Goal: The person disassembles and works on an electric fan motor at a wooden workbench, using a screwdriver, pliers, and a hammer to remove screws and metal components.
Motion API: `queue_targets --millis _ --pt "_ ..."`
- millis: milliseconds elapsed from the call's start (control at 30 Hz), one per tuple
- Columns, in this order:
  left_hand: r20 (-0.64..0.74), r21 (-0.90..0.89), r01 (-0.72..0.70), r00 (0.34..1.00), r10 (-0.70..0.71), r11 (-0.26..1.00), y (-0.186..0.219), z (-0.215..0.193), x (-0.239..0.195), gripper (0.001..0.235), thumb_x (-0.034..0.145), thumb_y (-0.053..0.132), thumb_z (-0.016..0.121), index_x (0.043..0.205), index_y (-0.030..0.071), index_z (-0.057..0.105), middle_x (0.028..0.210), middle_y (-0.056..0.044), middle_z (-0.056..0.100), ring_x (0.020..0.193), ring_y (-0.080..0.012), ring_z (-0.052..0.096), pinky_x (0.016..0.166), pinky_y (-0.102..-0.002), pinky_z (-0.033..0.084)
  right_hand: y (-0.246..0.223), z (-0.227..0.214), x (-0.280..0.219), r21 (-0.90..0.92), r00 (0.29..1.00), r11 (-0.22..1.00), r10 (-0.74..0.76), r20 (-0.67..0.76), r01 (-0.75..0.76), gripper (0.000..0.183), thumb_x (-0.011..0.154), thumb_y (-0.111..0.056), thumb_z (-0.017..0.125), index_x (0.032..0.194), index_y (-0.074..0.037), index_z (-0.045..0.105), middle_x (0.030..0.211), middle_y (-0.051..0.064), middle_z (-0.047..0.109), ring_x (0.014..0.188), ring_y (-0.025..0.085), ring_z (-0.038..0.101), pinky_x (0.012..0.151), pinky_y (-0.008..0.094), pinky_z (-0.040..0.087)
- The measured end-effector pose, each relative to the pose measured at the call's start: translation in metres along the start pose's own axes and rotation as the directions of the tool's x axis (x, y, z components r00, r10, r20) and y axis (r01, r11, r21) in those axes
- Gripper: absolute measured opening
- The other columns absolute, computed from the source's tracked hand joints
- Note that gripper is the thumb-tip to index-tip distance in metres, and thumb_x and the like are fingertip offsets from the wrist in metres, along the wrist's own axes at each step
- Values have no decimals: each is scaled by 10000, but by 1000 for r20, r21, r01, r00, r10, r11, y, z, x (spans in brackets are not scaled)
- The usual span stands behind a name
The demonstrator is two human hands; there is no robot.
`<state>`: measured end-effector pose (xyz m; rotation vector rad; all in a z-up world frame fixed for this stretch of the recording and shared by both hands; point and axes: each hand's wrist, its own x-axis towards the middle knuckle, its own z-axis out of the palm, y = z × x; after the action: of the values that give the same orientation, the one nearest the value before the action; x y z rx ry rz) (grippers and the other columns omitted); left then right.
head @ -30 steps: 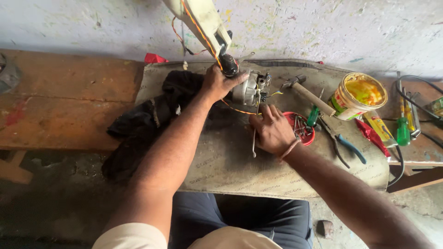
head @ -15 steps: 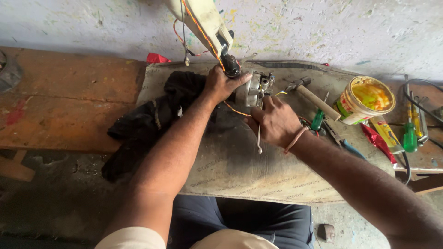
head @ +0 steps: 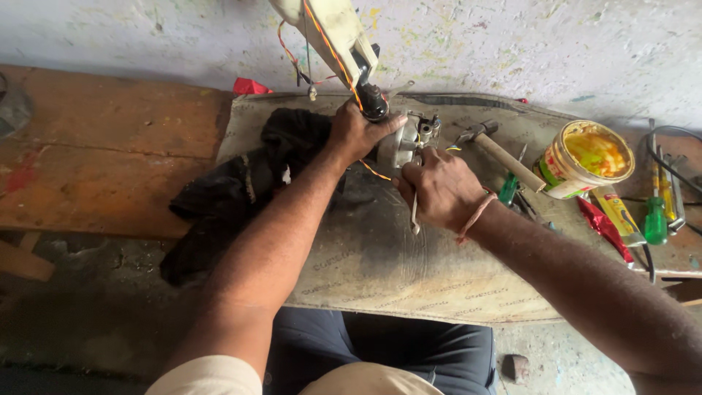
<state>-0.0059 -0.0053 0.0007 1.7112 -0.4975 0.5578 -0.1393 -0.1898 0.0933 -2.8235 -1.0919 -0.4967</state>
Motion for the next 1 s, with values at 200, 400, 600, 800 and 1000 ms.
queue_targets --millis 200,400,600,800,1000 --pt "20 40 56 998 -56 998 8 1 0 605 729 482 922 1071 42 686 926 -62 737 868 -197 715 828 -359 587 2 -3 5 39 997 997 61 55 -64 288 950 -311 620 829 -65 708 779 249 622 640 416 650 590 521 536" --pt "26 1 52 998 -52 999 10 1 -1 653 700 470 934 1121 45 671 963 -55 740 901 -179 719 831 -352 584 23 -16 31 286 930 904 237 282 -317 410 1041 -393 516 921 -52 711 670 135 690 605 281 691 646 449 550" --pt "-23 -41 41 999 -42 998 -3 7 1 571 707 370 963 1084 37 695 936 -59 759 874 -156 717 807 -336 587 38 -17 50 380 862 783 380 335 -493 488 1006 -417 570 904 35 723 718 183 715 667 272 687 660 431 535" --pt "-12 -99 54 998 -55 994 -5 10 -4 520 730 334 942 1067 51 663 933 -37 749 870 -137 702 804 -326 589 59 -3 55 493 797 626 481 365 -604 451 947 -430 643 932 18 692 744 122 731 682 204 712 637 384 563" --pt "-15 -23 7 1000 -7 1000 -3 6 -1 525 712 313 935 1059 49 642 905 -46 725 845 -151 699 778 -347 576 76 8 66 533 754 534 452 477 -657 444 953 -399 626 837 24 693 674 96 652 568 198 618 494 372 475"
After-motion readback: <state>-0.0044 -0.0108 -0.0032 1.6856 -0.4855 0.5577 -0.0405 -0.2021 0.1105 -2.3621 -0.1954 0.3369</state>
